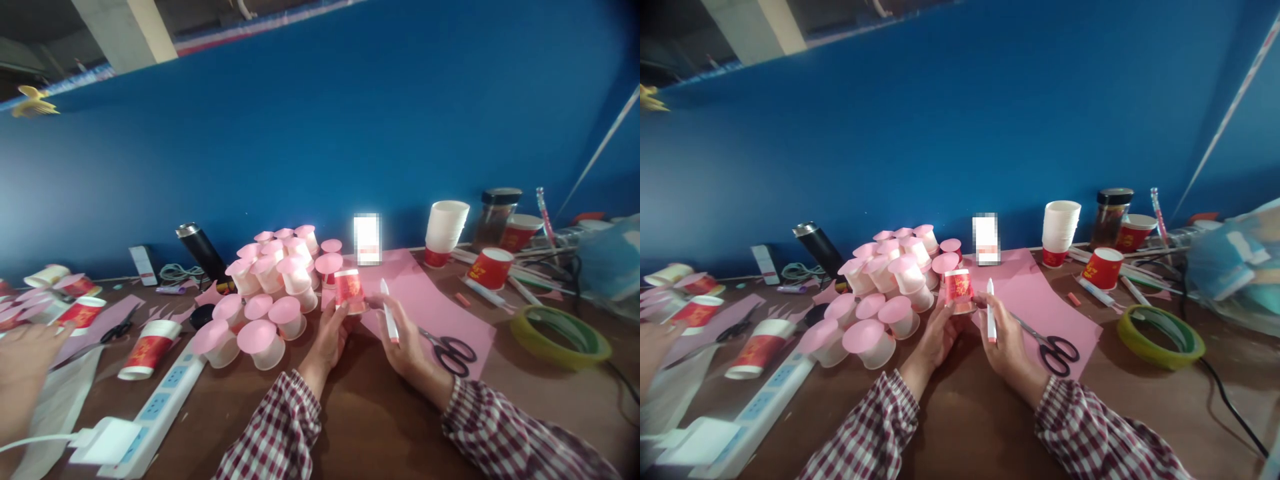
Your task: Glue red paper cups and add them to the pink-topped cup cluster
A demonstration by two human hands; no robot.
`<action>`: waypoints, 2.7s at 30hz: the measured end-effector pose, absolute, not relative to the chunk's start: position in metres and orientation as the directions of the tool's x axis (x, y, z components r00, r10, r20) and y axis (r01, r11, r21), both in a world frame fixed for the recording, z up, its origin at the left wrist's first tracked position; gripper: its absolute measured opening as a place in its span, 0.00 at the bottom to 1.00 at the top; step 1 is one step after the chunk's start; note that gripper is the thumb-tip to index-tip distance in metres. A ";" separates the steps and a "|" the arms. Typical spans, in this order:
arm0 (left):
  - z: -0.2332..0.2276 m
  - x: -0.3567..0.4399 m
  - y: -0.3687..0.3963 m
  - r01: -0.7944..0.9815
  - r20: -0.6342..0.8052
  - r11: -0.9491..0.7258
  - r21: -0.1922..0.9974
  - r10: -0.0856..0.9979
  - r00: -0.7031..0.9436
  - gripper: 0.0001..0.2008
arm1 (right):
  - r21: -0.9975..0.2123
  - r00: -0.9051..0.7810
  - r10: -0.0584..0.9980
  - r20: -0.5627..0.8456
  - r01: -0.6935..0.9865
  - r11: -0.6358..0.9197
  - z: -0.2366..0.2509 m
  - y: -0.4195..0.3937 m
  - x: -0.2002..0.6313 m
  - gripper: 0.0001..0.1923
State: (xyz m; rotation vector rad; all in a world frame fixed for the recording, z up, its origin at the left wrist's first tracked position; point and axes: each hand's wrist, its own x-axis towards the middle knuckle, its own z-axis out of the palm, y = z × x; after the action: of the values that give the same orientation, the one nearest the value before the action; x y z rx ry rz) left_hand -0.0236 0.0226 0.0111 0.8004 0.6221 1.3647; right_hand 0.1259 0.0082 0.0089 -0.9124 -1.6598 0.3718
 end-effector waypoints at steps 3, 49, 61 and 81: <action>0.014 -0.024 0.022 -0.619 0.038 0.039 0.785 0.993 0.111 0.17 | -0.674 -0.027 0.738 0.674 0.385 0.630 0.010 0.007 0.125 0.13; 0.024 -0.030 0.025 -0.777 -0.108 0.245 0.579 0.969 0.224 0.22 | -0.710 0.058 0.764 0.643 0.421 0.565 0.004 0.015 0.125 0.14; 0.022 -0.030 0.026 -0.817 -0.169 0.255 0.517 0.966 0.194 0.21 | -0.676 -0.049 0.814 0.579 0.530 0.512 -0.004 0.021 0.127 0.21; 0.021 -0.025 0.012 -0.745 -0.010 0.335 0.577 0.915 0.403 0.24 | -0.879 0.018 0.901 0.433 0.227 0.419 -0.010 0.021 0.132 0.19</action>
State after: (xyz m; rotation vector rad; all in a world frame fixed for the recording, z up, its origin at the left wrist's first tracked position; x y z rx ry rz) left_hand -0.0249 0.0122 0.0208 0.5378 0.3635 1.1144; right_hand 0.1322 0.0205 -0.0102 -1.0532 -1.4920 0.7147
